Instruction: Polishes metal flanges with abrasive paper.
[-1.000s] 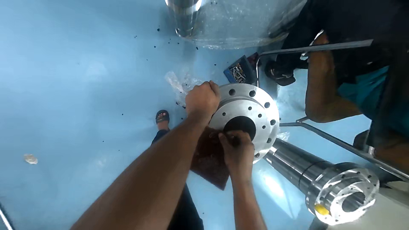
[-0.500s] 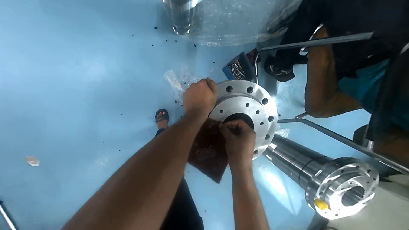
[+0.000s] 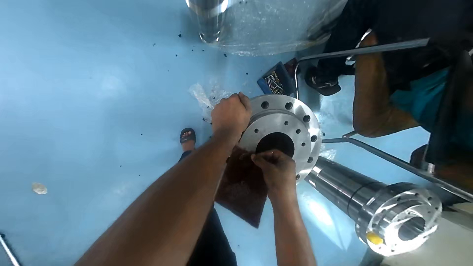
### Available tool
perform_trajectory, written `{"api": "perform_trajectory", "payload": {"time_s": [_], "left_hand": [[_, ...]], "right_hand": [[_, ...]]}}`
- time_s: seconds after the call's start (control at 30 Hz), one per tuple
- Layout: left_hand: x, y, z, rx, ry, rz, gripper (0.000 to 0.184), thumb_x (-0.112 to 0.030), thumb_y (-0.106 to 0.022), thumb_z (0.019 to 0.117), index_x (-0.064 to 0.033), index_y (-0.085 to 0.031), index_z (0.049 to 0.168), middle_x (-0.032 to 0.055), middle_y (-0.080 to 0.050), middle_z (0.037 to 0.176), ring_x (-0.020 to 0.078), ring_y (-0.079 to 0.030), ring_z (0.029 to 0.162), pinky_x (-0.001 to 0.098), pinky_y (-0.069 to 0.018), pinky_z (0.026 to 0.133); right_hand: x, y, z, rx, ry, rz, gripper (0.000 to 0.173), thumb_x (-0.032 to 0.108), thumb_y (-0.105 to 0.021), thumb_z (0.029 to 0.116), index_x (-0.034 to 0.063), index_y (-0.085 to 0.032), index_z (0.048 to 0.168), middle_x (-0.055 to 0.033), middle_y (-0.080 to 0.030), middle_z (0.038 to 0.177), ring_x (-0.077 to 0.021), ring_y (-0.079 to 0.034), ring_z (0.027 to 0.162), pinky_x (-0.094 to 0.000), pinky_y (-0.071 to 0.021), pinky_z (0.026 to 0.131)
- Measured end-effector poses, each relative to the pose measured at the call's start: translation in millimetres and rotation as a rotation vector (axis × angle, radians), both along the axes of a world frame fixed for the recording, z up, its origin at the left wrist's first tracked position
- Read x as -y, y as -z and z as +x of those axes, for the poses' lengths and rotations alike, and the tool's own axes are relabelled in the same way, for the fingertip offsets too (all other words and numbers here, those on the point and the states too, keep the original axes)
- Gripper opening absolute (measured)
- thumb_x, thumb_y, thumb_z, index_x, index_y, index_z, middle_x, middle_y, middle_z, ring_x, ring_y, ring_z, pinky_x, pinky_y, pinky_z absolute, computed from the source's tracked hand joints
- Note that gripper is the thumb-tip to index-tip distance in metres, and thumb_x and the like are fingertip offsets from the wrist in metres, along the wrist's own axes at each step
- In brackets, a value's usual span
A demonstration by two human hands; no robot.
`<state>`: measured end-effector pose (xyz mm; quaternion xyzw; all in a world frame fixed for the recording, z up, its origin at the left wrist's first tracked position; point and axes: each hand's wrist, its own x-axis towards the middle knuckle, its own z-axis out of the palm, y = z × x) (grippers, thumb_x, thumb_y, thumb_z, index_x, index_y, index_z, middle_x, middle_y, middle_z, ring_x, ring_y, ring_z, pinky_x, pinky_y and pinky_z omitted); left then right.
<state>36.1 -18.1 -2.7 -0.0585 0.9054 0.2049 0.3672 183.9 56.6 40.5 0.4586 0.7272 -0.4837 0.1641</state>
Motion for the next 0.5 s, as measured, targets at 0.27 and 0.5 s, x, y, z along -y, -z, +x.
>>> {"api": "perform_trajectory", "payload": {"time_s": [0.27, 0.5], "left_hand": [[0, 0, 1, 0.007, -0.008, 0.007, 0.054, -0.035, -0.026, 0.1130, -0.0053, -0.068, 0.098, 0.0170, -0.072, 0.097, 0.0340, -0.072, 0.100, 0.0540, -0.0549, 0.078], [0, 0, 1, 0.004, -0.009, 0.004, 0.054, -0.035, -0.026, 0.1132, -0.0050, -0.068, 0.098, 0.0170, -0.072, 0.098, 0.0336, -0.072, 0.100, 0.0536, -0.0549, 0.078]], "right_hand": [[1, 1, -3, -0.028, 0.043, 0.029, 0.011, 0.008, -0.080, 0.0869, 0.0070, -0.070, 0.083, -0.0011, -0.066, 0.072, -0.0085, -0.058, 0.060, -0.0276, -0.0480, 0.055], [-10, 3, -25, -0.012, 0.082, 0.023, 0.012, 0.006, -0.081, 0.0838, 0.0066, -0.069, 0.081, -0.0023, -0.067, 0.073, -0.0097, -0.061, 0.065, -0.0297, -0.0511, 0.062]]}}
